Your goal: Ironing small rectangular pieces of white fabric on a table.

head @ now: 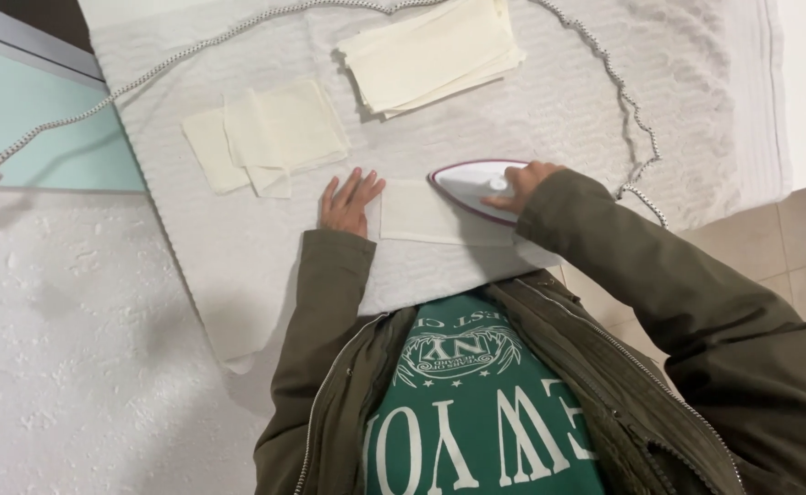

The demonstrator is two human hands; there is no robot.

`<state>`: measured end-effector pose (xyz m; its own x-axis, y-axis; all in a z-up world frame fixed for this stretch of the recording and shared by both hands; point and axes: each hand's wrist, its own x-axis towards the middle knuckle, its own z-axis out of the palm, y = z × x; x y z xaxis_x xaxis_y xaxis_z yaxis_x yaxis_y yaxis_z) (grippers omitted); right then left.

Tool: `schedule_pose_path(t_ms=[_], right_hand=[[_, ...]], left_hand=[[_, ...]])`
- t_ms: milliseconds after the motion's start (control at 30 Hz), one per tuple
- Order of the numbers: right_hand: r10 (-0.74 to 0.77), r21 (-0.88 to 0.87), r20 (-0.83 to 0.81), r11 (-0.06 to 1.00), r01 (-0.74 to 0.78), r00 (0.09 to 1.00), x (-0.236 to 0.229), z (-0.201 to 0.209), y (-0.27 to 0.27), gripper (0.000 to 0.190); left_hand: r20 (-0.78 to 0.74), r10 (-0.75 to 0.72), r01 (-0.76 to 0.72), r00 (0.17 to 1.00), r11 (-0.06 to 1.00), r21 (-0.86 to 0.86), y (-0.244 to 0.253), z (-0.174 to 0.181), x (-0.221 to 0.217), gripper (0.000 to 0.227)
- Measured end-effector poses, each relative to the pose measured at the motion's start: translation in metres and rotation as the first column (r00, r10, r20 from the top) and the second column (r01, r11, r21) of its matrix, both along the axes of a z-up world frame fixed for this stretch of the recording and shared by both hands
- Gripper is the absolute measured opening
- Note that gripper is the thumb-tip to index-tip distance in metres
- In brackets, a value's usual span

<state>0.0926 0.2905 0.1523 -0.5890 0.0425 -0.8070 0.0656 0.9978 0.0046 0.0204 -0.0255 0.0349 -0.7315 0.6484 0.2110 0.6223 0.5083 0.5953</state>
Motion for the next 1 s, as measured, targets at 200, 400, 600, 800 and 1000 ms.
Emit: schedule_pose_path(t_ms=[200, 400, 600, 800, 1000], right_hand=[[0.005, 0.021, 0.006, 1.0, -0.005, 1.0, 0.012, -0.006, 0.019, 0.06], [-0.205, 0.033, 0.01, 0.978, 0.205, 0.979, 0.006, 0.007, 0.02, 0.077], [-0.189, 0.041, -0.025, 0.981, 0.19, 0.982, 0.015, -0.003, 0.027, 0.078], [-0.263, -0.006, -0.078, 0.965, 0.263, 0.962, 0.031, -0.02, 0.038, 0.078], [-0.329, 0.006, -0.094, 0.944, 0.331, 0.94, 0.038, -0.016, 0.037, 0.073]], left_hand=[[-0.073, 0.008, -0.013, 0.997, 0.998, -0.067, -0.001, -0.01, 0.001, 0.066], [0.004, -0.016, 0.016, 1.0, 0.999, -0.032, -0.002, -0.013, -0.001, 0.065], [0.024, -0.026, 0.027, 0.999, 0.999, -0.038, 0.001, 0.007, -0.001, 0.063], [-0.007, -0.007, 0.007, 1.0, 1.0, -0.001, 0.008, 0.023, 0.002, 0.047], [0.068, 0.0, 0.005, 0.998, 0.997, -0.078, 0.03, 0.029, -0.014, 0.025]])
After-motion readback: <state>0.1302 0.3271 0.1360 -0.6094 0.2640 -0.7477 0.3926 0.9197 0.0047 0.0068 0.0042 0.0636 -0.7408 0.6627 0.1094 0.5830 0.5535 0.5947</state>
